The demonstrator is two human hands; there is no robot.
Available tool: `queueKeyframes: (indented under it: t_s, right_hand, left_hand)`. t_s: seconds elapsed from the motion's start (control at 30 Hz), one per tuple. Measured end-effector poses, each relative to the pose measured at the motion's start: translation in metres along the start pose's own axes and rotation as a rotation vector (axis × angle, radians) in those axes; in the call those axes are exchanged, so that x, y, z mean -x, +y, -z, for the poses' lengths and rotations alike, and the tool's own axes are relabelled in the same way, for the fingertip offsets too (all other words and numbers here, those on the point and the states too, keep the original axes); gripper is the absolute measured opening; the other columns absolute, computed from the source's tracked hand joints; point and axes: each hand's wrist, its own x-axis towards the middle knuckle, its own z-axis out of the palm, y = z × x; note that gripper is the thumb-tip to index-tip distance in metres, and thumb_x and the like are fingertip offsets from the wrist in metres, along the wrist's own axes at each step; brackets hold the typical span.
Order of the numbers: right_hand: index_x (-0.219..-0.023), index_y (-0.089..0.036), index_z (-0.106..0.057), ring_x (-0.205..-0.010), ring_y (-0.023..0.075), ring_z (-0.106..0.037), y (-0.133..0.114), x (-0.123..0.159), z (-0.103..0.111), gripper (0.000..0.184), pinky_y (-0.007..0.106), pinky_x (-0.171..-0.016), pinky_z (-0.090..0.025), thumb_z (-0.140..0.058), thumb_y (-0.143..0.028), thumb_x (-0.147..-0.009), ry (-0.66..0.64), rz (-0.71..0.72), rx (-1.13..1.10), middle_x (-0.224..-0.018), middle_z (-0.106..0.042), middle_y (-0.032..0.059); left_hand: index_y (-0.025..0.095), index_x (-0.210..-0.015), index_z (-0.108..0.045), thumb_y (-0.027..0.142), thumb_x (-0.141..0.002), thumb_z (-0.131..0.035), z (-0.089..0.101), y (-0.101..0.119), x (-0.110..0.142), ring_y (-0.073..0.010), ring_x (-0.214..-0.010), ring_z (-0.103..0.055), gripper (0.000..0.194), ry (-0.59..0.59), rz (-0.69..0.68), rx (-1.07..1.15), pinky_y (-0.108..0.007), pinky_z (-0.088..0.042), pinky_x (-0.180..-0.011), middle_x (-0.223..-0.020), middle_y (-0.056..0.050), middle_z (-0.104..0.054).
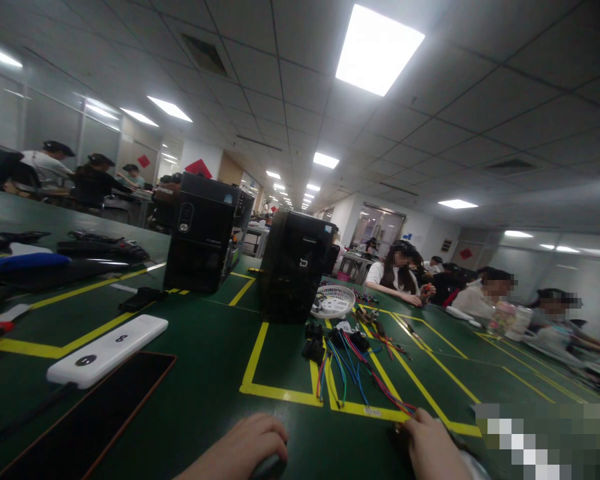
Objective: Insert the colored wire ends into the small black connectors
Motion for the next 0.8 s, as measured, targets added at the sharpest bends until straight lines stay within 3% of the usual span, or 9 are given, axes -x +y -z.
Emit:
queueKeyframes:
  t_s: [0.23, 0.33, 0.47, 0.5, 0.63, 0.8]
  right_hand:
    - [-0.074, -0.02, -0.075, -0.087, 0.0234, -0.064, -0.008, -0.006, -0.008, 0.047, 0.034, -0.078, -0.046, -0.034, 0.002, -0.08, 0.056, -0.024, 0.101, -0.097, -0.066, 0.0124]
    - [-0.083, -0.02, -0.074, -0.088, 0.0228, -0.065, -0.005, -0.003, -0.012, 0.043, 0.033, -0.08, -0.047, -0.035, -0.003, -0.084, 0.035, -0.006, 0.066, -0.099, -0.066, 0.0124]
    - [-0.11, -0.012, -0.067, -0.097, 0.0215, -0.065, 0.01, 0.002, -0.012, 0.04, 0.029, -0.086, -0.047, -0.032, -0.016, -0.091, 0.043, 0.009, -0.09, -0.107, -0.065, 0.0155]
    - [-0.114, -0.011, -0.065, -0.1, 0.0215, -0.064, 0.016, 0.004, -0.01, 0.042, 0.029, -0.088, -0.047, -0.03, -0.017, -0.091, 0.089, -0.018, -0.103, -0.11, -0.064, 0.0162]
    - [-0.114, -0.015, -0.065, -0.112, 0.027, -0.059, 0.043, 0.016, 0.001, 0.04, 0.036, -0.096, -0.043, -0.037, -0.019, -0.086, 0.286, -0.119, -0.061, -0.12, -0.063, 0.0154]
    - [-0.109, -0.014, -0.069, -0.11, 0.0272, -0.06, 0.051, 0.02, 0.001, 0.04, 0.036, -0.098, -0.043, -0.041, -0.016, -0.08, 0.192, -0.12, -0.138, -0.121, -0.065, 0.0143]
  left_hand:
    - [0.026, -0.104, -0.064, 0.015, -0.081, -0.067, -0.001, -0.002, -0.001, -0.0231, -0.113, -0.051, 0.025, 0.007, 0.008, -0.015, -0.033, -0.038, -0.097, -0.121, -0.002, -0.059]
    - [0.026, -0.104, -0.064, 0.016, -0.081, -0.068, -0.001, -0.004, -0.003, -0.0242, -0.113, -0.052, 0.025, -0.012, 0.013, -0.028, -0.034, -0.038, -0.097, -0.122, -0.002, -0.059]
    - [0.026, -0.106, -0.063, 0.021, -0.083, -0.067, 0.002, -0.004, -0.006, -0.0262, -0.115, -0.051, 0.024, -0.042, 0.013, -0.042, -0.037, -0.039, -0.096, -0.124, -0.003, -0.058]
    - [0.025, -0.105, -0.064, 0.021, -0.082, -0.068, 0.002, -0.003, -0.006, -0.0259, -0.114, -0.052, 0.024, -0.074, 0.007, -0.036, -0.036, -0.04, -0.095, -0.124, -0.003, -0.059]
    - [0.025, -0.103, -0.064, 0.02, -0.083, -0.067, 0.003, 0.001, -0.004, -0.0244, -0.112, -0.053, 0.021, -0.021, 0.006, -0.018, -0.034, -0.039, -0.096, -0.121, -0.003, -0.06]
    - [0.027, -0.102, -0.064, 0.019, -0.083, -0.066, 0.003, 0.003, -0.001, -0.0238, -0.113, -0.052, 0.021, -0.013, 0.011, 0.0, -0.034, -0.039, -0.096, -0.121, -0.001, -0.06]
